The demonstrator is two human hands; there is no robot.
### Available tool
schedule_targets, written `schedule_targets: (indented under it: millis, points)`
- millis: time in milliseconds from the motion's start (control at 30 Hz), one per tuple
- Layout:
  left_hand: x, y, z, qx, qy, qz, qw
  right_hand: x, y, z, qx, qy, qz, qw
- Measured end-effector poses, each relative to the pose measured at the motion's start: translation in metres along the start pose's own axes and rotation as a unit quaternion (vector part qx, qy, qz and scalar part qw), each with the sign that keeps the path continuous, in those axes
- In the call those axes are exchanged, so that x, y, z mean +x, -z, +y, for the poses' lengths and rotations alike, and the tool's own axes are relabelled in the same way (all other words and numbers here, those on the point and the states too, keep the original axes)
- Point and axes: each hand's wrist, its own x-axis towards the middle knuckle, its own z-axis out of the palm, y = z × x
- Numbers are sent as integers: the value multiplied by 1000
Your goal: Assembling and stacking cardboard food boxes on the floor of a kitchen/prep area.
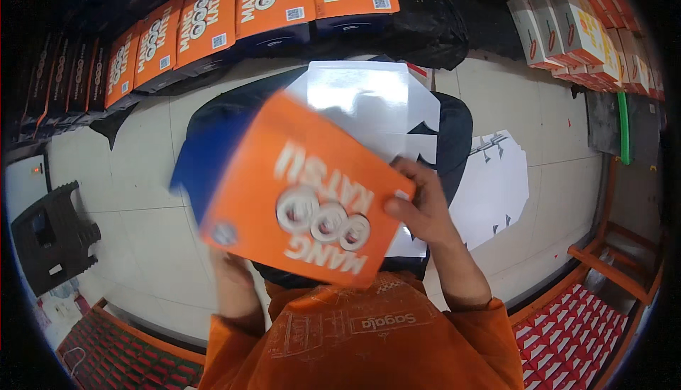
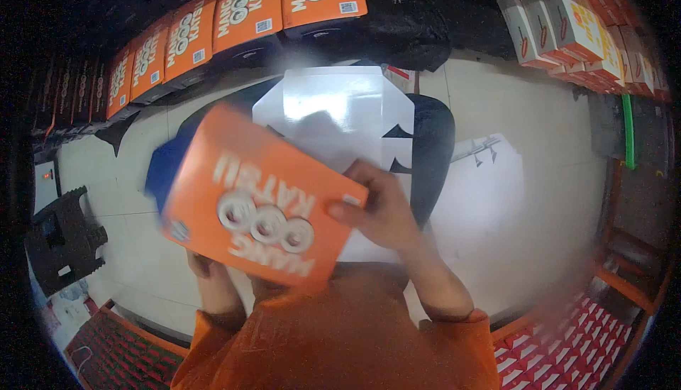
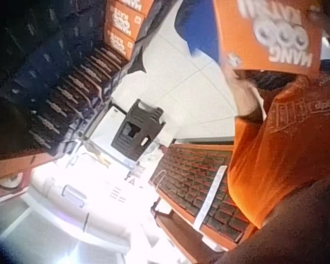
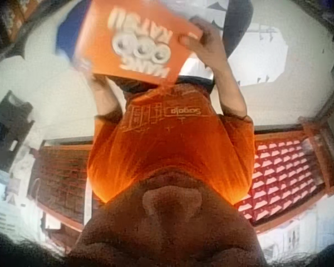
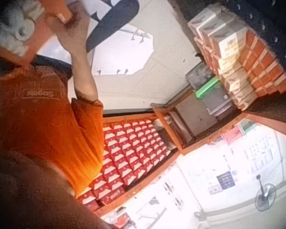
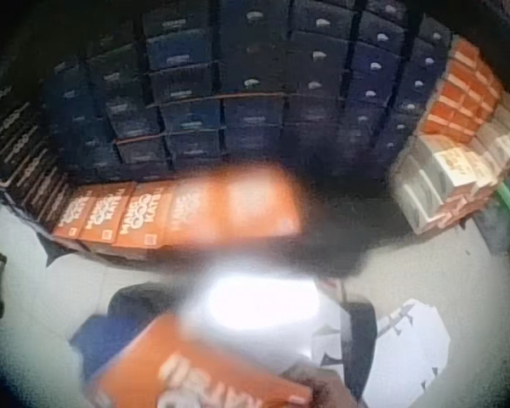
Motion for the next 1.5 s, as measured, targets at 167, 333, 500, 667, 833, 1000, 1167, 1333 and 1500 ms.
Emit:
schedule_targets:
  millis: [167, 333, 500, 667, 833, 1000, 1167, 1333, 1500]
  points:
    - [35, -68, -31, -62, -74, -120, 988, 14, -42, -15, -99, 145, 186, 967]
    - [44, -92, -12, -101, 127, -167, 972, 18, -33, -44, -395, 372, 93, 835]
    - [43, -86, 5, 83, 17, -117, 989, 6, -34, -38, -445, 335, 166, 814]
    - [50, -96, 14, 190, 43, -227, 954, 7, -35, -28, -296, 425, 33, 855]
    - [63, -105, -7, 34, 145, -63, 987, 0, -38, -23, -222, 151, 179, 946]
    - [103, -128, -69, -164, 64, 143, 974, 4, 19, -47, -133, 13, 269, 954]
    - [71, -182, -134, 544, -51, -135, 827, 130, 160, -50, -45, 133, 367, 920]
    - [62, -154, -144, 374, -16, -100, 922, 214, 203, -32, -369, 69, 367, 851]
    - [64, -130, -110, 298, 199, -167, 919, 127, 157, -52, -307, 165, 434, 831]
